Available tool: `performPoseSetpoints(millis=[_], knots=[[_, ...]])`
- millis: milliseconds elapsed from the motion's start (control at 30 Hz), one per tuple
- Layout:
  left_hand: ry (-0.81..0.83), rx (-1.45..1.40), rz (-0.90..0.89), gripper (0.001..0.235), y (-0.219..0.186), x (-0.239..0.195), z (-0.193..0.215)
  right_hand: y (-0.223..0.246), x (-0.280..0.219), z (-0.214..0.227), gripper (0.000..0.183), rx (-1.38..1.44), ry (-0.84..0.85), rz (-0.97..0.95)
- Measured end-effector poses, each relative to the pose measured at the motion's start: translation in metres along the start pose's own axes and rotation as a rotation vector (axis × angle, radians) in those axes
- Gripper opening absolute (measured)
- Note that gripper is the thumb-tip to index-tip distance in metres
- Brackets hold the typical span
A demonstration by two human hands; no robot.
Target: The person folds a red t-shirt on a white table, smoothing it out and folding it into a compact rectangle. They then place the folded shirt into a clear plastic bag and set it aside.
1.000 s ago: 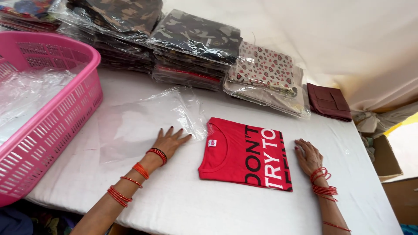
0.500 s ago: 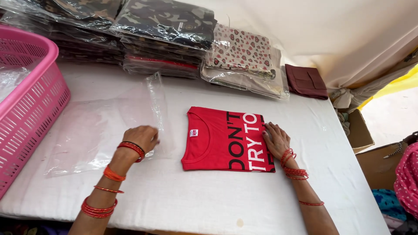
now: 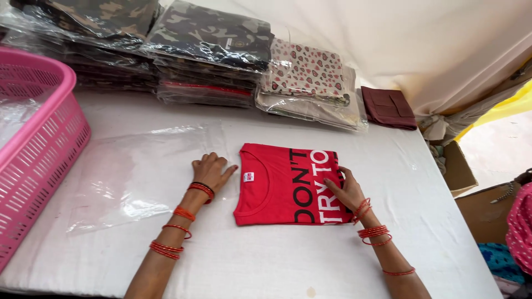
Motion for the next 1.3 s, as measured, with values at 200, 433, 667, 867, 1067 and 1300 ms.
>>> performPoseSetpoints(millis=[200, 433, 667, 867, 1067, 1300], knots=[[-0.304, -0.283, -0.459, 0.044, -0.017, 0.059, -0.043, 0.005, -0.030, 0.004, 0.087, 0.272, 0.086, -0.159], [-0.019, -0.064, -0.345, 0.056, -0.074, 0.103, -0.037, -0.003, -0.104, -0.010, 0.081, 0.923, -0.034, -0.338], [0.378, -0.141, -0.075, 0.073, -0.080, 0.122, -0.021, 0.011, -0.107, -0.019, 0.056, 1.229, 0.032, -0.358], [0.257, -0.031, -0.228, 0.053, -0.083, 0.121, -0.029, 0.003, -0.081, -0.017, 0.056, 1.163, 0.101, -0.213], [0.258, -0.461, -0.263, 0.045, -0.094, 0.056, 0.023, 0.018, -0.030, 0.063, 0.052, 0.964, 0.111, 0.001], [0.162, -1.107, -0.189, 0.051, -0.065, -0.058, -0.005, 0.097, 0.063, 0.093, 0.048, 0.723, 0.266, 0.282]])
Point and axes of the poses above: each hand's wrist, its own x-axis towards the middle knuckle, its own z-axis out of the back of the hand, y = z × x, the point moved 4 cm from there along x, towards the middle knuckle, and after that the axes turned 6 degrees about y, right-handed, at the moved point
